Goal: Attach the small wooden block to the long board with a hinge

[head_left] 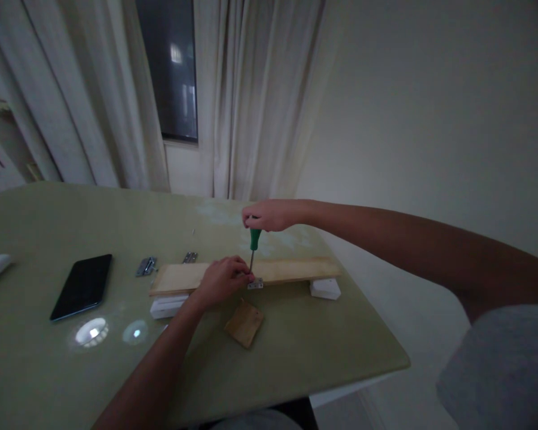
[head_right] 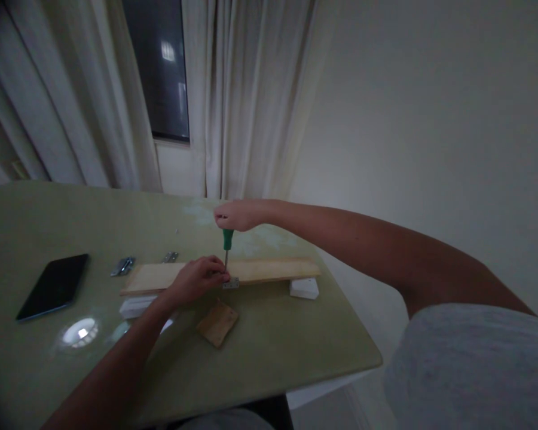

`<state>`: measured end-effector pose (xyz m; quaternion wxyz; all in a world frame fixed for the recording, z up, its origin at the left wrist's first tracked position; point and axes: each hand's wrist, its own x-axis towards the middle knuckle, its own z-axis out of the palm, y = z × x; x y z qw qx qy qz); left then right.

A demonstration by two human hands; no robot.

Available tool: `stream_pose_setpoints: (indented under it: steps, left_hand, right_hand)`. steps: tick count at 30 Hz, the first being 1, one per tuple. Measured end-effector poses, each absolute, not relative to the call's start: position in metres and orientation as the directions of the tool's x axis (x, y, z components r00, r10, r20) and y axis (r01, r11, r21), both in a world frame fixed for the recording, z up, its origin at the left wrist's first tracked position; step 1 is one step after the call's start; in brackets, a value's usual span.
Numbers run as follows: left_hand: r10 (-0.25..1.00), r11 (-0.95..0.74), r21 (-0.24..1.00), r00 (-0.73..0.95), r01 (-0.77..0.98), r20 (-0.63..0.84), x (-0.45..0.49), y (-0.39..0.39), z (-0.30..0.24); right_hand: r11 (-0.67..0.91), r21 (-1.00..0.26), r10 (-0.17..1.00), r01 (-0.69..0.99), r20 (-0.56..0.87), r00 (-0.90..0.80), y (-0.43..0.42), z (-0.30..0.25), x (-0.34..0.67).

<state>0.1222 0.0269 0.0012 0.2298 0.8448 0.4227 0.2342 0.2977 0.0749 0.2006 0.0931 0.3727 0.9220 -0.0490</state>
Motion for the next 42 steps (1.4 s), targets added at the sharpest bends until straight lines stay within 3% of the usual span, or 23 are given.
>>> stream_pose_setpoints:
  steps: [3,6,8,11,14,19,21,26,29,32,38,42]
  left_hand:
    - [0.812,-0.498,0.761,0.533,0.415,0.24,0.124,0.026,0.002]
    - [0.812,-0.381,0.915,0.521,0.133,0.262,0.129,0.027,0.005]
    - [0.816,-0.32,0.946,0.524,0.056,0.245,0.131,0.031,0.006]
    - [0.846,-0.256,0.965,0.494,0.049,0.199,0.133,0.039,0.007]
    - [0.875,-0.196,0.979,0.46,0.053,0.15,0.132,0.046,0.008]
    - [0.742,-0.128,0.99,0.658,-0.052,0.131,0.124,0.056,0.016]
    - [0.705,-0.12,0.992,0.699,-0.047,0.118,0.122,0.061,0.017]
    - [0.767,-0.166,0.986,0.625,-0.023,0.143,0.126,0.067,0.016]
    - [0.677,-0.118,0.991,0.726,-0.06,0.124,0.127,0.063,0.023]
    - [0.59,-0.181,0.982,0.792,-0.055,0.153,0.125,0.059,0.032]
    - [0.695,-0.08,0.995,0.712,-0.064,0.102,0.132,0.056,0.038]
    - [0.666,-0.088,0.994,0.739,-0.06,0.104,0.129,0.055,0.041]
  right_hand:
    - [0.768,-0.185,0.576,0.613,-0.22,-0.787,0.07,0.202,0.3]
    - [0.77,-0.172,0.604,0.614,-0.11,-0.789,0.063,0.197,0.304]
    - [0.757,-0.127,0.644,0.64,-0.013,-0.765,0.059,0.19,0.306]
    - [0.715,-0.14,0.699,0.685,0.133,-0.703,0.054,0.174,0.308]
    - [0.671,-0.271,0.741,0.69,0.272,-0.614,0.049,0.16,0.308]
    - [0.626,-0.431,0.777,0.649,0.407,-0.479,0.042,0.142,0.309]
    - [0.611,-0.472,0.788,0.635,0.434,-0.436,0.039,0.137,0.31]
    - [0.604,-0.599,0.796,0.525,0.48,-0.368,0.033,0.126,0.31]
    - [0.596,-0.633,0.802,0.495,0.503,-0.322,0.031,0.12,0.31]
    - [0.576,-0.666,0.815,0.474,0.51,-0.275,0.029,0.115,0.309]
    - [0.559,-0.696,0.829,0.45,0.479,-0.289,0.023,0.113,0.313]
    - [0.552,-0.674,0.832,0.491,0.481,-0.276,0.02,0.116,0.315]
